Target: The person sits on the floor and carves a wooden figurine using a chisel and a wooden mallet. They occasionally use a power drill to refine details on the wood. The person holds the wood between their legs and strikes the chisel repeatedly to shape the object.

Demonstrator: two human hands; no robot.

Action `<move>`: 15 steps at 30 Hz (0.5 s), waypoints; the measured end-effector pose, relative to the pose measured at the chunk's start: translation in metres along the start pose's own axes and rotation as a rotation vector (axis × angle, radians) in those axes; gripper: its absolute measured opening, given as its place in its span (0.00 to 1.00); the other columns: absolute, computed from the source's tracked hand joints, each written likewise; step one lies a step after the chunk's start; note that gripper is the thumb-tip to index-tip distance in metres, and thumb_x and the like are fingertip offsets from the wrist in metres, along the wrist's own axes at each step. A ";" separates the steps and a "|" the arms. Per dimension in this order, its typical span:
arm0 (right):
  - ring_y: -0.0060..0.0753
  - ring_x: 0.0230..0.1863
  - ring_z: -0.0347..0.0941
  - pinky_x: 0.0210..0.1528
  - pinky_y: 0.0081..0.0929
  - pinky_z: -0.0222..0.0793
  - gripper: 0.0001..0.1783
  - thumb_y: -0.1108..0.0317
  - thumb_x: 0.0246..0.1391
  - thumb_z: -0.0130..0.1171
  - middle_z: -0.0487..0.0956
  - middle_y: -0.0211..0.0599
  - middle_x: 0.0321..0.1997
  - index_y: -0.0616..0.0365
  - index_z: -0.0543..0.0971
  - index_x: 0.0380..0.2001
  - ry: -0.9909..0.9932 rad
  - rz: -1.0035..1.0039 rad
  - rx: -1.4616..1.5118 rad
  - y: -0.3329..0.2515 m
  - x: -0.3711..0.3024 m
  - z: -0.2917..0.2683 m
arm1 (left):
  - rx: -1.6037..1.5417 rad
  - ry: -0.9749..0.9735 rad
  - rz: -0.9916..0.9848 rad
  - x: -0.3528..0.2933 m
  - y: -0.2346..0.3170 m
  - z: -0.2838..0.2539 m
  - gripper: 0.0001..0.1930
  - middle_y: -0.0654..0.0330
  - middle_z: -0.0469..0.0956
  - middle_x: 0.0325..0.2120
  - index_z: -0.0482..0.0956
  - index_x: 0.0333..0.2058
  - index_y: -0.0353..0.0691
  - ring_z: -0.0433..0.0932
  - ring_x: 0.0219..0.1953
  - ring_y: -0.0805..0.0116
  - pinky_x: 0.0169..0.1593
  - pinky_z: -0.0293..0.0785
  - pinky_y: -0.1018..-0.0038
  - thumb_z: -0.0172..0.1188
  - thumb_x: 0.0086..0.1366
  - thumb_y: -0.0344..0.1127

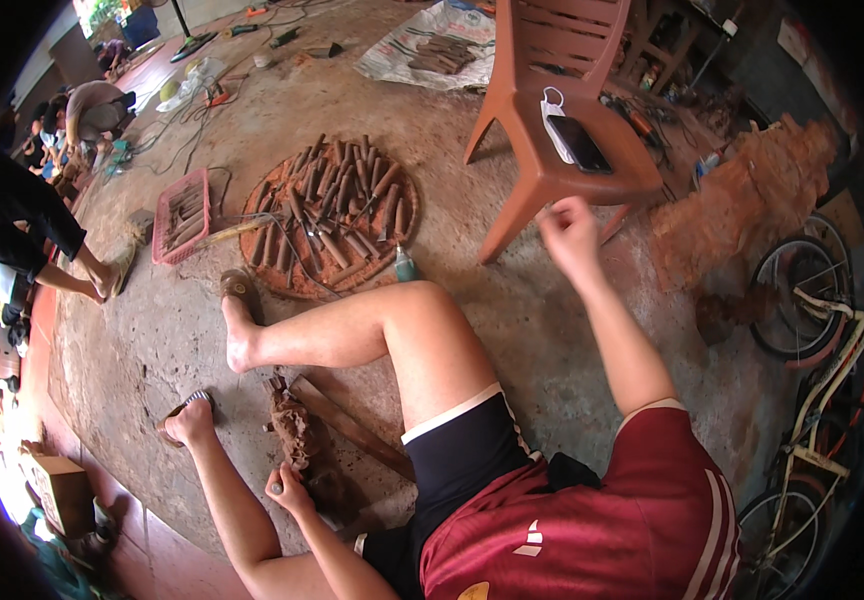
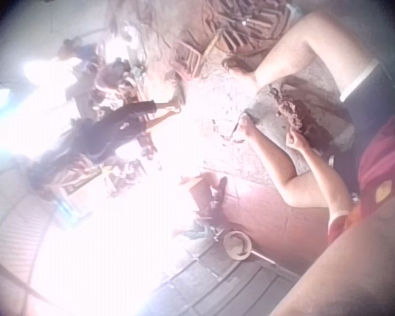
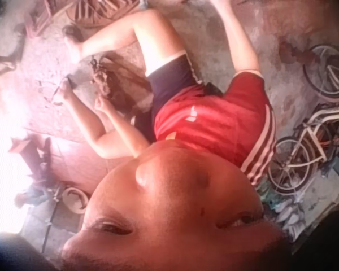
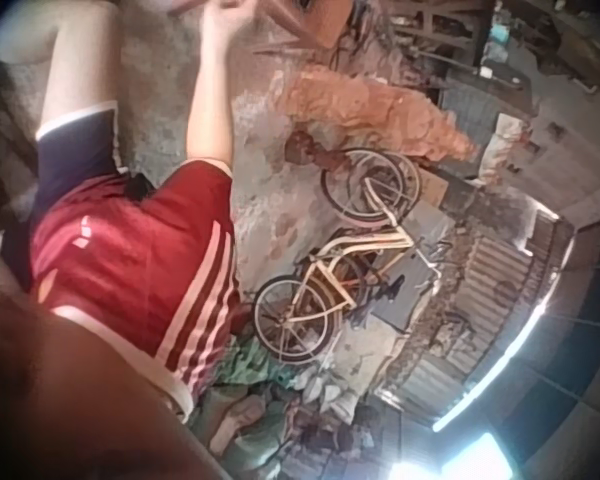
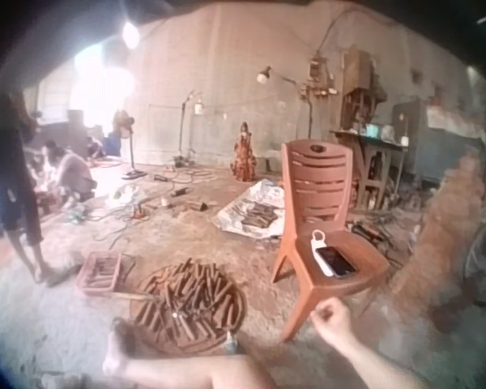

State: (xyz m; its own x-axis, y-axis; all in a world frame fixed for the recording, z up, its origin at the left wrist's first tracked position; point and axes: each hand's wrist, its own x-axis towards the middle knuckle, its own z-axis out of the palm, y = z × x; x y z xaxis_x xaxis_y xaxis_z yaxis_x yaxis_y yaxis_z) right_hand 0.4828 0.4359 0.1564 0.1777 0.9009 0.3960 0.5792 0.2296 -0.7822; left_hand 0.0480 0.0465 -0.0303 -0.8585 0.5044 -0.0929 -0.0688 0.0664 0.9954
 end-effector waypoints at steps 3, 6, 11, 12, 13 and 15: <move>0.35 0.22 0.77 0.26 0.31 0.70 0.11 0.63 0.48 0.65 0.78 0.34 0.20 0.54 0.74 0.30 -0.122 -0.112 -0.008 -0.040 -0.048 0.020 | 0.017 -0.012 0.009 -0.004 -0.002 0.007 0.20 0.67 0.64 0.11 0.63 0.13 0.40 0.61 0.15 0.79 0.20 0.55 0.79 0.58 0.62 0.27; 0.38 0.21 0.76 0.23 0.35 0.69 0.11 0.63 0.48 0.64 0.75 0.35 0.18 0.54 0.74 0.30 -0.195 -0.170 0.000 -0.074 -0.076 0.037 | 0.039 0.003 0.031 -0.005 0.003 0.004 0.20 0.67 0.64 0.11 0.63 0.13 0.39 0.61 0.15 0.79 0.20 0.55 0.79 0.58 0.62 0.28; 0.29 0.17 0.72 0.21 0.28 0.67 0.09 0.67 0.49 0.64 0.76 0.35 0.18 0.55 0.74 0.30 -0.603 -0.154 0.282 -0.097 -0.145 0.069 | 0.053 -0.005 0.056 -0.006 -0.007 0.008 0.20 0.68 0.64 0.11 0.64 0.13 0.39 0.61 0.15 0.80 0.21 0.55 0.80 0.59 0.63 0.29; 0.34 0.19 0.74 0.23 0.31 0.69 0.11 0.67 0.49 0.65 0.77 0.37 0.20 0.56 0.74 0.32 -0.730 -0.146 0.239 -0.111 -0.167 0.078 | 0.082 0.020 0.063 -0.004 -0.011 0.004 0.19 0.69 0.64 0.11 0.65 0.13 0.39 0.61 0.16 0.80 0.21 0.55 0.80 0.59 0.63 0.29; 0.41 0.23 0.76 0.28 0.36 0.71 0.14 0.64 0.48 0.65 0.78 0.38 0.21 0.57 0.74 0.35 -0.903 -0.135 0.198 -0.113 -0.190 0.090 | 0.120 0.059 0.068 -0.006 -0.008 0.001 0.19 0.69 0.64 0.11 0.65 0.13 0.39 0.61 0.16 0.81 0.21 0.55 0.80 0.58 0.63 0.29; 0.48 0.38 0.79 0.41 0.42 0.74 0.21 0.52 0.50 0.61 0.81 0.46 0.33 0.56 0.75 0.40 -1.263 -0.116 -0.119 -0.111 -0.232 0.109 | 0.121 0.085 0.023 -0.006 -0.006 0.012 0.18 0.73 0.63 0.14 0.67 0.15 0.38 0.59 0.19 0.83 0.22 0.54 0.81 0.58 0.64 0.30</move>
State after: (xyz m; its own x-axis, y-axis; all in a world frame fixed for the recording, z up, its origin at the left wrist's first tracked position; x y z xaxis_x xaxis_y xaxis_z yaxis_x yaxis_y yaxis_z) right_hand 0.2907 0.2411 0.0986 -0.7187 0.6154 -0.3238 0.6195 0.3551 -0.7001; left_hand 0.0594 0.0538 -0.0362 -0.8993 0.4328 -0.0628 0.0086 0.1611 0.9869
